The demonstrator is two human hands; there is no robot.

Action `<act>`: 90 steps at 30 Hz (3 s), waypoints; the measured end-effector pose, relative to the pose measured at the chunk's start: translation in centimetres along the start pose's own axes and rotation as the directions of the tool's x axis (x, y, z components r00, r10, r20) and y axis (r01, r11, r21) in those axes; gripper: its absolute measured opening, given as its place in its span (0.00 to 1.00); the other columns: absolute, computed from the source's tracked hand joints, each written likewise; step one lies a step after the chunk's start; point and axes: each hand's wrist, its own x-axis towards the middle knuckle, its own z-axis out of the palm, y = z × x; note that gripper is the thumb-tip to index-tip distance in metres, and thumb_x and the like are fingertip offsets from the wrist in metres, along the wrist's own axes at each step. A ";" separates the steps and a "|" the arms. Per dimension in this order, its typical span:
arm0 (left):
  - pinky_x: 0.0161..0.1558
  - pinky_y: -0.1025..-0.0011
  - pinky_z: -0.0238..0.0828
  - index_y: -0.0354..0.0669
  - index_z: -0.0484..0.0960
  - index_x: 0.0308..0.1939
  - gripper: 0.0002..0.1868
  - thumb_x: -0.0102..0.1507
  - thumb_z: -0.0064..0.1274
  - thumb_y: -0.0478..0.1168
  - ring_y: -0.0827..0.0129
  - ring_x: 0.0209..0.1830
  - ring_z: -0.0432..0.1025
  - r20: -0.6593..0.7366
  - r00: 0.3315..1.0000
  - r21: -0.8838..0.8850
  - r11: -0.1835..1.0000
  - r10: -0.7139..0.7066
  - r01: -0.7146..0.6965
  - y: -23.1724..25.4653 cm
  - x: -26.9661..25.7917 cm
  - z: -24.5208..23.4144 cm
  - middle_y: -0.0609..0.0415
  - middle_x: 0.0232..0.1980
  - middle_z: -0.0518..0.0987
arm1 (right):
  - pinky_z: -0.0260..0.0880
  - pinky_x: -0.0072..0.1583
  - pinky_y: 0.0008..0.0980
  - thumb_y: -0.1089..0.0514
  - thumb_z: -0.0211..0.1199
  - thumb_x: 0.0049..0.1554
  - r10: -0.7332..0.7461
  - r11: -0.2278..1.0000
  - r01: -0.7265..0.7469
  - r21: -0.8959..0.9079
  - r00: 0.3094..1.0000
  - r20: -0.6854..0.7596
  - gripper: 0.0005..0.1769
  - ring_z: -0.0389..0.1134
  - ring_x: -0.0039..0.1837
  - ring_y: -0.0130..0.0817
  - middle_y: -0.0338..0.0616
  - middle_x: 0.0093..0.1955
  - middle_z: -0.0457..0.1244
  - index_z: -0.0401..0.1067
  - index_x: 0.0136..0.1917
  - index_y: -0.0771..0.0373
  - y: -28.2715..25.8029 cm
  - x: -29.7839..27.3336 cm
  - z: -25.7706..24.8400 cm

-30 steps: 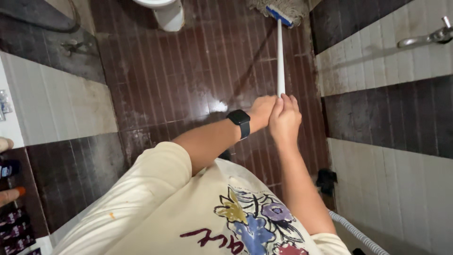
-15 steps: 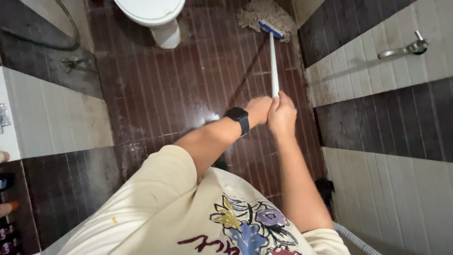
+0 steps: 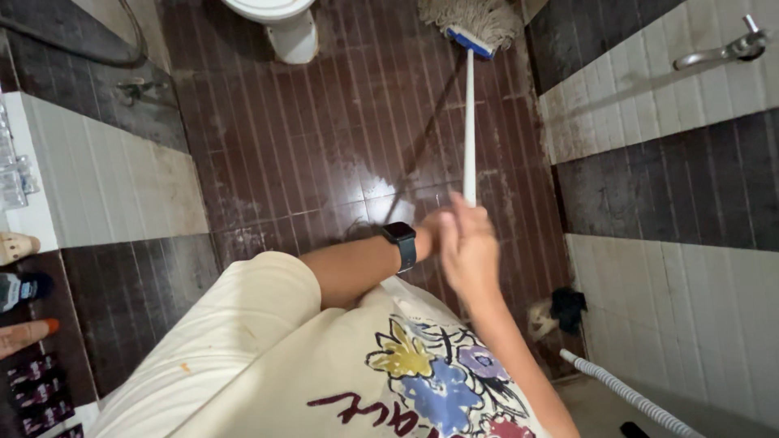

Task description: The person mops the floor in a bathroom, moving the mop head back and forth across the tiles around the toilet and walls.

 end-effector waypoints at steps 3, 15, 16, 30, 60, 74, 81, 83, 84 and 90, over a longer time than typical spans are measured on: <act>0.45 0.51 0.73 0.44 0.75 0.50 0.09 0.66 0.49 0.37 0.45 0.43 0.78 0.023 1.000 0.030 1.000 -0.004 0.004 2.4 1.6 -2.2 0.38 0.39 0.78 | 0.63 0.67 0.49 0.50 0.56 0.65 0.013 0.969 -0.063 0.237 0.978 0.209 0.24 0.68 0.62 0.60 0.65 0.53 0.68 0.70 0.68 0.68 -2.3 2.5 0.5; 0.37 0.53 0.73 0.47 0.76 0.41 0.09 0.58 0.56 0.34 0.48 0.37 0.79 -0.230 0.946 0.204 0.962 0.229 -0.183 7.8 15.1 -13.0 0.47 0.34 0.82 | 0.69 0.64 0.41 0.46 0.54 0.68 -0.113 0.900 0.019 0.436 0.975 0.192 0.36 0.72 0.60 0.51 0.60 0.54 0.68 0.54 0.79 0.73 -3.9 15.4 -2.2; 0.37 0.54 0.72 0.46 0.76 0.41 0.08 0.59 0.56 0.35 0.50 0.36 0.79 -0.231 0.941 0.200 0.958 0.248 -0.204 7.7 16.3 -13.6 0.47 0.34 0.82 | 0.68 0.65 0.42 0.47 0.55 0.69 -0.129 0.899 0.059 0.435 0.983 0.133 0.35 0.71 0.61 0.51 0.59 0.56 0.68 0.54 0.79 0.73 -3.2 16.4 -2.3; 0.46 0.51 0.74 0.46 0.83 0.42 0.16 0.68 0.42 0.49 0.46 0.45 0.79 -0.136 0.988 0.177 0.980 -0.067 0.091 3.8 6.7 -6.5 0.42 0.41 0.84 | 0.67 0.62 0.51 0.53 0.61 0.64 0.200 0.971 -0.214 -0.103 0.971 -0.130 0.21 0.66 0.62 0.63 0.65 0.62 0.65 0.71 0.67 0.65 4.4 6.3 -0.4; 0.44 0.48 0.74 0.42 0.72 0.53 0.13 0.70 0.40 0.44 0.43 0.45 0.77 -0.147 0.966 0.257 0.935 -0.214 0.246 -0.1 8.9 -6.2 0.39 0.45 0.82 | 0.71 0.58 0.50 0.53 0.51 0.65 0.488 0.870 -0.478 0.123 0.870 -0.070 0.24 0.72 0.56 0.61 0.69 0.51 0.68 0.69 0.68 0.67 10.6 11.9 6.0; 0.39 0.58 0.80 0.42 0.74 0.58 0.17 0.67 0.46 0.43 0.53 0.41 0.79 0.273 0.780 -0.694 0.446 -0.564 0.565 -1.6 4.3 -0.5 0.42 0.48 0.80 | 0.72 0.54 0.56 0.55 0.58 0.60 0.556 0.829 -0.548 -0.113 0.788 0.263 0.23 0.71 0.54 0.66 0.70 0.49 0.68 0.66 0.65 0.68 20.6 -4.8 10.8; 0.38 0.59 0.79 0.38 0.76 0.55 0.16 0.66 0.49 0.41 0.59 0.35 0.76 0.316 0.802 -0.665 0.485 -0.506 0.568 -0.6 4.5 1.7 0.43 0.45 0.80 | 0.73 0.53 0.51 0.49 0.62 0.58 0.702 0.692 -0.694 -0.199 0.584 0.408 0.39 0.72 0.54 0.64 0.73 0.46 0.68 0.56 0.78 0.62 15.0 -17.7 5.4; 0.37 0.60 0.80 0.39 0.76 0.54 0.16 0.66 0.48 0.42 0.60 0.35 0.77 0.330 0.800 -0.649 0.495 -0.502 0.578 0.1 4.4 1.9 0.43 0.45 0.80 | 0.74 0.53 0.47 0.49 0.62 0.57 0.736 0.638 -0.748 -0.183 0.524 0.429 0.39 0.75 0.53 0.58 0.70 0.47 0.69 0.57 0.77 0.61 15.1 -19.5 3.4; 0.37 0.60 0.80 0.39 0.77 0.54 0.15 0.66 0.47 0.42 0.60 0.35 0.78 0.337 0.798 -0.640 0.500 -0.499 0.584 0.6 4.2 1.9 0.44 0.45 0.80 | 0.74 0.54 0.46 0.49 0.62 0.57 0.751 0.610 -0.773 -0.176 0.492 0.440 0.39 0.76 0.52 0.55 0.69 0.47 0.69 0.57 0.77 0.60 15.2 -20.1 2.8; 0.36 0.63 0.78 0.37 0.76 0.54 0.16 0.68 0.49 0.45 0.61 0.35 0.77 0.412 0.770 -0.692 0.382 -0.487 0.612 2.3 2.1 0.5 0.44 0.46 0.81 | 0.73 0.55 0.45 0.50 0.68 0.52 0.824 0.562 -0.824 -0.069 0.551 0.133 0.30 0.74 0.55 0.54 0.64 0.50 0.70 0.73 0.67 0.58 17.5 -16.5 2.3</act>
